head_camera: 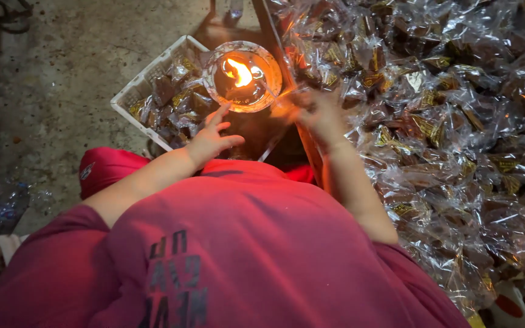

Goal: The person is manually sealing small plastic bags filled with food items by folding the top and passing it over a small flame from a burner.

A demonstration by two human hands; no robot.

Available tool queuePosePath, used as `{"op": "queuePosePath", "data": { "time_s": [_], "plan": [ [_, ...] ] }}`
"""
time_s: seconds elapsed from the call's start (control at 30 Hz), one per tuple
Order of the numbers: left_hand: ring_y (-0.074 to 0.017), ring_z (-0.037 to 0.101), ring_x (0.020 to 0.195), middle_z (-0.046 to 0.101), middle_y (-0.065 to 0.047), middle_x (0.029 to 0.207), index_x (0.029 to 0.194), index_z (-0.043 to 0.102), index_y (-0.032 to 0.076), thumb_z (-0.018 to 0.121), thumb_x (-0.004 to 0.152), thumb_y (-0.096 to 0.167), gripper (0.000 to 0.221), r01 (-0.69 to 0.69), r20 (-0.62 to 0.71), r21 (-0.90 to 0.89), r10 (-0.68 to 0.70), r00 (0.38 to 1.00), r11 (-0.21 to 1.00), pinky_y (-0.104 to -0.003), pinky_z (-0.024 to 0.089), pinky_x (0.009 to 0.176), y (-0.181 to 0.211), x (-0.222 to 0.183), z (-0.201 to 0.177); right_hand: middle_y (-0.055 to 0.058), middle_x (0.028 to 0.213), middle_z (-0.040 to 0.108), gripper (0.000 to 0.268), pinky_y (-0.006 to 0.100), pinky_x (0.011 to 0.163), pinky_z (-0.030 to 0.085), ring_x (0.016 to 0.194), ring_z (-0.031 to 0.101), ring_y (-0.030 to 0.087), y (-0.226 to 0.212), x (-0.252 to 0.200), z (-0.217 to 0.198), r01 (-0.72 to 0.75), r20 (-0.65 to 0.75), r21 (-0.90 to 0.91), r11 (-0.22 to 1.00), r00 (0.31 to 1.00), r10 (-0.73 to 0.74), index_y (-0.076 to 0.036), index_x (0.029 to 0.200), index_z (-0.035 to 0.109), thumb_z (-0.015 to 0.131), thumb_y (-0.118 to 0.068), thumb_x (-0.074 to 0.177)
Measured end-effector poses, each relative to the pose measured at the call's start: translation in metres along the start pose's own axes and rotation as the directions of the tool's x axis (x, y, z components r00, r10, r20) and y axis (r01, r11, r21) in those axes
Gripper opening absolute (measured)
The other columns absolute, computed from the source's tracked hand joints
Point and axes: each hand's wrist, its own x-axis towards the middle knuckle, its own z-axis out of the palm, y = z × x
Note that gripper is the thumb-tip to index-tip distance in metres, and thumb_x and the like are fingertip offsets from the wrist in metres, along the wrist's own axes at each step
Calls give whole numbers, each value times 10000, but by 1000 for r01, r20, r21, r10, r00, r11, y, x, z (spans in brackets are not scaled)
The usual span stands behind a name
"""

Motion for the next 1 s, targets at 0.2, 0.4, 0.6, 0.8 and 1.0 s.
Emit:
{"op": "queuePosePath", "data": {
  "time_s": [0.2, 0.4, 0.6, 0.8, 1.0],
  "plan": [
    [-176, 708, 930, 736, -80, 1070, 1154, 680, 112, 854, 837, 105, 361, -4, 105, -153, 20, 994, 988, -328, 663, 735, -46, 25, 17, 253, 1253, 663, 921, 460, 926, 589, 1081, 697, 362, 83, -32, 69, -276, 485, 26, 961, 844, 229, -188, 1477, 525, 973, -282, 678],
    [-266, 748, 835, 686, -168, 1091, 1174, 531, 39, 810, 888, 37, 400, 46, -14, -437, -58, 998, 898, -418, 676, 716, -13, 12, 6, 21, 761, 616, 201, 263, 738, 458, 791, 545, 115, 157, -5, 77, -211, 12, 276, 938, 976, 216, -96, 956, 740, 757, -296, 969],
    [-121, 736, 831, 769, -50, 1038, 1167, 671, 208, 859, 853, 209, 366, 116, 59, -287, -103, 993, 951, -258, 646, 640, -10, 1, 9, -8, 752, 552, 642, 436, 763, 694, 660, 662, 106, 152, -8, 81, -397, 289, 436, 808, 912, 292, -307, 1579, 380, 689, -188, 1029],
    [-232, 702, 494, 762, -143, 916, 1130, 644, 133, 851, 860, 158, 341, 15, -11, -309, -20, 1000, 951, -277, 591, 425, -59, 41, 3, 51, 766, 718, 344, 339, 710, 537, 685, 638, 202, 172, -2, 90, -215, 316, -137, 967, 916, 249, -99, 750, 734, 938, -372, 708],
    [-153, 733, 847, 763, 12, 904, 1054, 811, 254, 803, 902, 367, 190, -51, -222, 201, 96, 970, 978, -324, 599, 772, -36, 34, -6, 82, 666, 616, 364, 285, 579, 595, 640, 674, 159, 174, 2, 79, -583, 405, 221, 782, 784, 470, -56, 852, 689, 805, -395, 921]
  ]
}}
